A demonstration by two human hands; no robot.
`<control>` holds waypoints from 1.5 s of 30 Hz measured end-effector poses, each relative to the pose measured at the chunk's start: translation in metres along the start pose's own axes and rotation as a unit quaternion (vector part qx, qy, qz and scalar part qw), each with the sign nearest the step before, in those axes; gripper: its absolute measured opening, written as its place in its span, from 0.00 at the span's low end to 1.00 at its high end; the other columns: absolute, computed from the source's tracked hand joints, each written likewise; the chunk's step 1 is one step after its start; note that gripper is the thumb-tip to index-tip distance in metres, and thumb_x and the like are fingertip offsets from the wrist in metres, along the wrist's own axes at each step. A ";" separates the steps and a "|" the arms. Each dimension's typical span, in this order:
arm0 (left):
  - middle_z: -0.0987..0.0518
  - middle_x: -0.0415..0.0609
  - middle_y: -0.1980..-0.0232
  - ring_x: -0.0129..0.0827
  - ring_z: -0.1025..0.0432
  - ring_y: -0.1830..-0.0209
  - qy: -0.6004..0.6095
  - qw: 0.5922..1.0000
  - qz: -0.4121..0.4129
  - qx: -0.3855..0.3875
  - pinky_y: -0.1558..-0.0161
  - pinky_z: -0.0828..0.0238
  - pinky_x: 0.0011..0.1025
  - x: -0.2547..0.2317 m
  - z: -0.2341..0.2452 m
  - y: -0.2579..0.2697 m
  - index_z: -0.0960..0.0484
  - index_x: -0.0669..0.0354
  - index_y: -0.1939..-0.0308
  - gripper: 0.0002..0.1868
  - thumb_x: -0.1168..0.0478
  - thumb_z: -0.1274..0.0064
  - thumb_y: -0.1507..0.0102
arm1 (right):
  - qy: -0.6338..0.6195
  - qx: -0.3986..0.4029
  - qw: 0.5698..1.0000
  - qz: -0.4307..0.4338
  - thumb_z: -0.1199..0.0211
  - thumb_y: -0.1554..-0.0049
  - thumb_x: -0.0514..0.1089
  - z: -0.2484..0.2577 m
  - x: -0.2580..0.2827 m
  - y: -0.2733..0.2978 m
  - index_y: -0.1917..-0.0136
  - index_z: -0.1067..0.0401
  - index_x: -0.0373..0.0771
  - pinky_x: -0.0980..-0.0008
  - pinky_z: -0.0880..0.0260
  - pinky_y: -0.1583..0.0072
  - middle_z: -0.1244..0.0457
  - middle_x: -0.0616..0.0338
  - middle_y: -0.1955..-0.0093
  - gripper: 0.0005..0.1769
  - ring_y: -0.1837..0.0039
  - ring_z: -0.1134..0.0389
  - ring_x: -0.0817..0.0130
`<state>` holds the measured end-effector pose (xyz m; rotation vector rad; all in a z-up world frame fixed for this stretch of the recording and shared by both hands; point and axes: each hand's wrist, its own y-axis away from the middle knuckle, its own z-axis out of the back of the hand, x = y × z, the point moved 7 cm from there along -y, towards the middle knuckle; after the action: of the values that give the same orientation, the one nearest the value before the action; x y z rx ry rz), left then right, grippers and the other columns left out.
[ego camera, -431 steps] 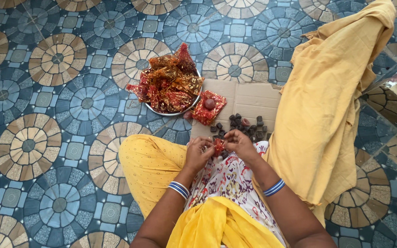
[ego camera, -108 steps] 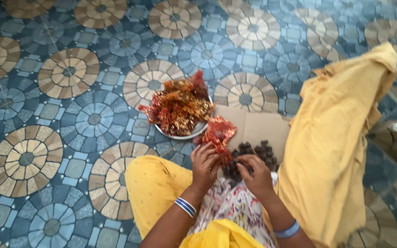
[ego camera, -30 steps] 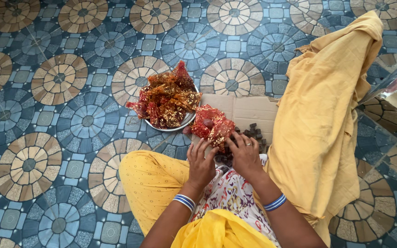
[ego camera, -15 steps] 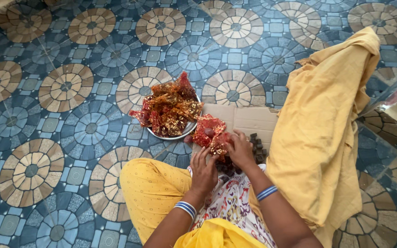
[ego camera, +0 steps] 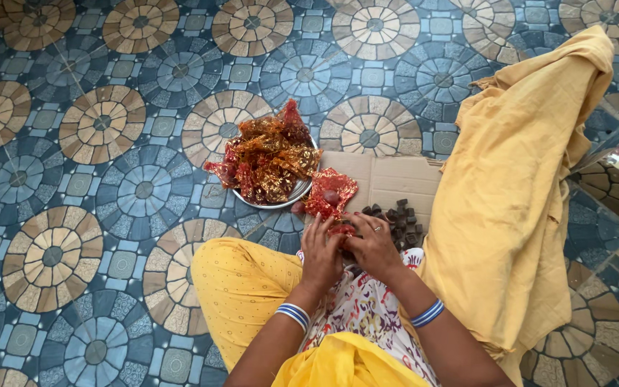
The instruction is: The person sits on a patterned tiled floor and wraps small dark objects in shiny red and gold paper. They pick up each object, place it in a piece of paper, fold the paper around it, and set the wrapped item into a metal bowl.
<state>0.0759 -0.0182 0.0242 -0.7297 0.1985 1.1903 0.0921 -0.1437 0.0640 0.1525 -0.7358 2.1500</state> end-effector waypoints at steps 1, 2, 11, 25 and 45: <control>0.34 0.57 0.27 0.56 0.49 0.20 -0.009 1.000 0.002 0.010 0.24 0.59 0.59 0.002 -0.002 0.000 0.20 0.56 0.47 0.18 0.69 0.48 0.41 | -0.003 0.003 1.000 0.003 0.38 0.43 0.44 0.000 0.002 -0.001 0.50 0.22 0.45 0.48 0.47 0.28 0.40 0.56 0.28 0.08 0.26 0.43 0.54; 0.34 0.56 0.27 0.56 0.49 0.20 -0.018 1.000 0.004 0.020 0.25 0.59 0.58 0.004 -0.003 0.000 0.19 0.56 0.47 0.18 0.68 0.48 0.42 | -0.003 0.008 1.000 0.002 0.38 0.43 0.43 0.000 0.002 -0.001 0.49 0.22 0.45 0.48 0.47 0.28 0.40 0.56 0.27 0.09 0.25 0.43 0.54; 0.31 0.54 0.28 0.50 0.50 0.20 -0.073 0.996 0.003 0.043 0.26 0.67 0.63 0.015 0.000 -0.007 0.15 0.53 0.65 0.04 0.64 0.42 0.42 | 0.119 0.165 0.973 -0.111 0.32 0.54 0.44 0.006 -0.039 -0.004 0.50 0.21 0.48 0.35 0.55 0.31 0.44 0.49 0.25 0.16 0.23 0.49 0.47; 0.25 0.53 0.33 0.45 0.32 0.34 0.578 0.658 0.479 0.056 0.35 0.33 0.41 0.081 -0.054 0.030 0.32 0.53 0.29 0.29 0.49 0.53 0.33 | -0.604 0.087 0.741 -0.280 0.35 0.41 0.32 -0.030 -0.062 0.037 0.49 0.23 0.31 0.73 0.28 0.52 0.28 0.60 0.57 0.06 0.55 0.30 0.76; 0.20 0.49 0.47 0.32 0.23 0.52 0.536 0.736 0.398 0.112 0.53 0.21 0.33 0.029 -0.120 -0.006 0.25 0.55 0.36 0.26 0.56 0.41 0.37 | -0.377 0.002 0.848 -0.374 0.27 0.48 0.42 0.002 -0.139 0.056 0.34 0.31 0.38 0.69 0.29 0.41 0.35 0.53 0.38 0.30 0.40 0.31 0.63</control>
<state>0.1200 -0.0696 -0.0788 -1.0932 1.7514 1.3473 0.1390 -0.2665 -0.0079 1.1414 -0.8998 1.2886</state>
